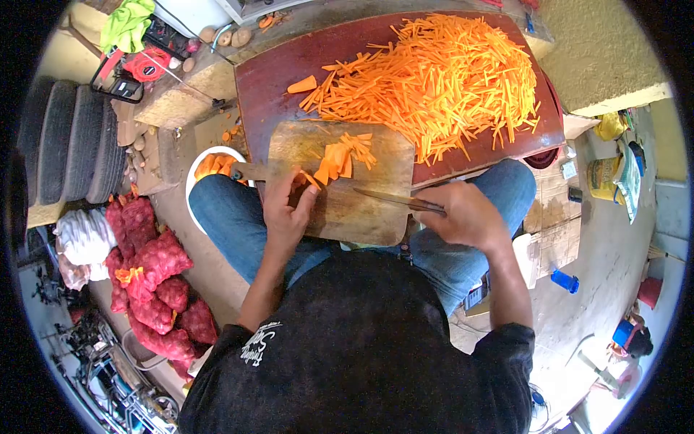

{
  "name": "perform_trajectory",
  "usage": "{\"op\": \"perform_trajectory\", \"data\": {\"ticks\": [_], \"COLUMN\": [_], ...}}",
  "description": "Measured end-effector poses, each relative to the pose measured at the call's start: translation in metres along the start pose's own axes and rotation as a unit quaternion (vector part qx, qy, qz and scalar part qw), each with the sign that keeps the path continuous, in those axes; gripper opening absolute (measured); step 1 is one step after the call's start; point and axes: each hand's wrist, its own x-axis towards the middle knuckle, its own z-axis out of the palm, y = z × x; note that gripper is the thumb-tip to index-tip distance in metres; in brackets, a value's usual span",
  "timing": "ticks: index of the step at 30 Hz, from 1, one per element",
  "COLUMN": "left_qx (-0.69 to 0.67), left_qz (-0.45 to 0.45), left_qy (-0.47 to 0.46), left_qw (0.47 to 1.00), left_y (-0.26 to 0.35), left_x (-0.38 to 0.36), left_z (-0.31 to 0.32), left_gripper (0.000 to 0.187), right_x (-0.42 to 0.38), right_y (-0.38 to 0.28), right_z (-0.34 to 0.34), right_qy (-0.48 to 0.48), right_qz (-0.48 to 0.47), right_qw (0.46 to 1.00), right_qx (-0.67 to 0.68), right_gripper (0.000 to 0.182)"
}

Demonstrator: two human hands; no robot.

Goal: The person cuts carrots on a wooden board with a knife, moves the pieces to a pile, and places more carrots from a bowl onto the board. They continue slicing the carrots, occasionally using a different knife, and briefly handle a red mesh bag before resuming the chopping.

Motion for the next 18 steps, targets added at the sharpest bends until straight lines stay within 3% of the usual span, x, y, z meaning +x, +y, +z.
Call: {"op": "perform_trajectory", "data": {"ticks": [4, 8, 11, 13, 18], "left_qx": [-0.002, 0.031, 0.025, 0.039, 0.037], "left_qz": [0.005, 0.047, 0.011, 0.033, 0.024], "left_qy": [-0.033, -0.014, -0.023, -0.015, -0.035], "left_qw": [0.999, 0.998, 0.999, 0.999, 0.998], "left_y": [0.008, 0.001, 0.005, 0.001, -0.004], "left_x": [0.002, 0.001, 0.004, 0.009, 0.013], "left_z": [0.005, 0.013, 0.009, 0.007, 0.008], "left_gripper": [0.049, 0.053, 0.051, 0.051, 0.055], "right_x": [0.034, 0.079, 0.105, 0.115, 0.131], "right_y": [0.010, 0.003, -0.014, -0.027, -0.044], "right_z": [-0.024, -0.033, -0.033, -0.030, -0.028], "right_qy": [-0.066, -0.040, -0.042, -0.029, -0.009], "right_qz": [0.033, -0.042, -0.085, -0.114, -0.109], "right_qw": [0.996, 0.990, 0.979, 0.972, 0.966], "right_qx": [0.041, -0.129, -0.179, -0.206, -0.235], "right_gripper": [0.020, 0.025, 0.023, 0.023, 0.026]}}
